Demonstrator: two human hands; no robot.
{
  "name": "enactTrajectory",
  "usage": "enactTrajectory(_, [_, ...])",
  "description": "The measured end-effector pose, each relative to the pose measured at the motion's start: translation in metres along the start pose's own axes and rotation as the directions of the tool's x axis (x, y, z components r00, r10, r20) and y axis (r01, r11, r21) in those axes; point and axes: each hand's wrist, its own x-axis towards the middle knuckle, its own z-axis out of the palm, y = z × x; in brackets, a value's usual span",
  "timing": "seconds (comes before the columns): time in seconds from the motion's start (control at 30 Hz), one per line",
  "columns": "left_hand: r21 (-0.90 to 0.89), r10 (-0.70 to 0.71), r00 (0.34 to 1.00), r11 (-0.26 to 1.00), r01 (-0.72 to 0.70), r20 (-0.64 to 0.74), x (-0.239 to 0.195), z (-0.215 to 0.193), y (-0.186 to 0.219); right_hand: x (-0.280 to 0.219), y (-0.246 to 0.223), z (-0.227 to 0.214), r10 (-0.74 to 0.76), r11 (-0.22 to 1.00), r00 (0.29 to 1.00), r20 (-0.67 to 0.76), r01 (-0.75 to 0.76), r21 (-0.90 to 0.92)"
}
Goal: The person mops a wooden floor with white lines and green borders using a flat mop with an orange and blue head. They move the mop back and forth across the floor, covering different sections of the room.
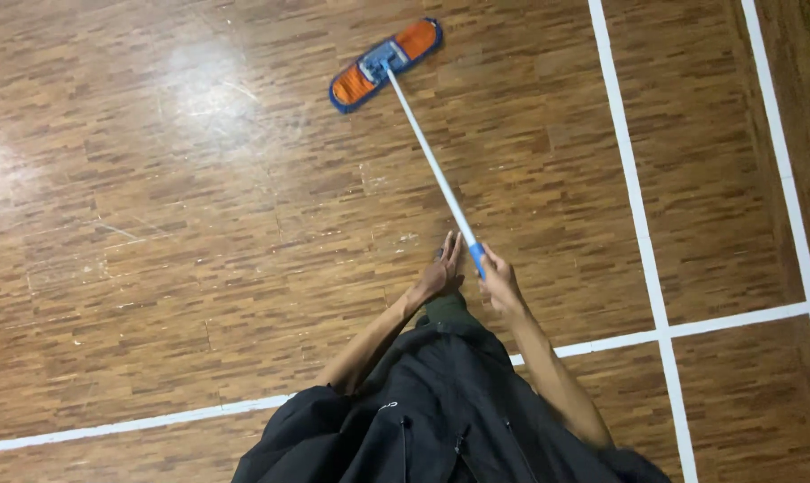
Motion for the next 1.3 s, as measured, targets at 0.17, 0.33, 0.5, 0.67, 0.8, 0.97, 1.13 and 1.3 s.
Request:
enactTrajectory(0.17, [0.313,0.028,0.998,0.950,-0.010,-0.053,0.026,-0.011,-0.015,0.145,-0.033,0.026,-0.102,0.995,0.995,0.016,0.102,0.009])
enactTrajectory(0.33, [-0.032,-0.070,0.997,0.997,0.069,-0.035,0.043,-0.032,-0.003,0.255,-0.128,0.079,-0.136,0.989,0.989,0.055,0.139,-0.055])
enactTrajectory(0.5, [-0.183,-0.160,0.986,0.969,0.165,0.043,0.056,-0.053,0.016,0.352,-0.154,0.093,-0.104,0.985,0.990,0.096,0.116,-0.130])
enactTrajectory(0.67, [-0.095,-0.236,0.971,0.966,0.239,0.042,0.087,-0.055,0.006,0.338,-0.146,0.057,-0.091,0.982,0.987,0.130,0.110,-0.152])
enactTrajectory(0.8, [-0.021,-0.169,0.983,0.985,0.170,0.068,0.110,-0.071,0.000,0.220,-0.142,0.028,-0.111,0.971,0.988,0.108,0.131,-0.202])
enactTrajectory(0.97, [0.221,-0.058,0.996,0.974,0.042,0.064,0.131,-0.089,0.009,0.105,-0.090,-0.024,-0.037,0.985,0.996,0.083,0.050,-0.165])
enactTrajectory(1.13, [0.275,0.399,0.915,0.876,-0.397,0.050,0.135,-0.084,0.037,-0.002,-0.070,-0.071,0.142,0.989,0.989,0.049,-0.139,-0.057])
enactTrajectory(1.3, [-0.091,0.779,0.625,0.627,-0.774,0.049,0.157,-0.016,0.024,-0.062,-0.080,-0.076,0.266,0.959,0.964,-0.009,-0.263,0.108])
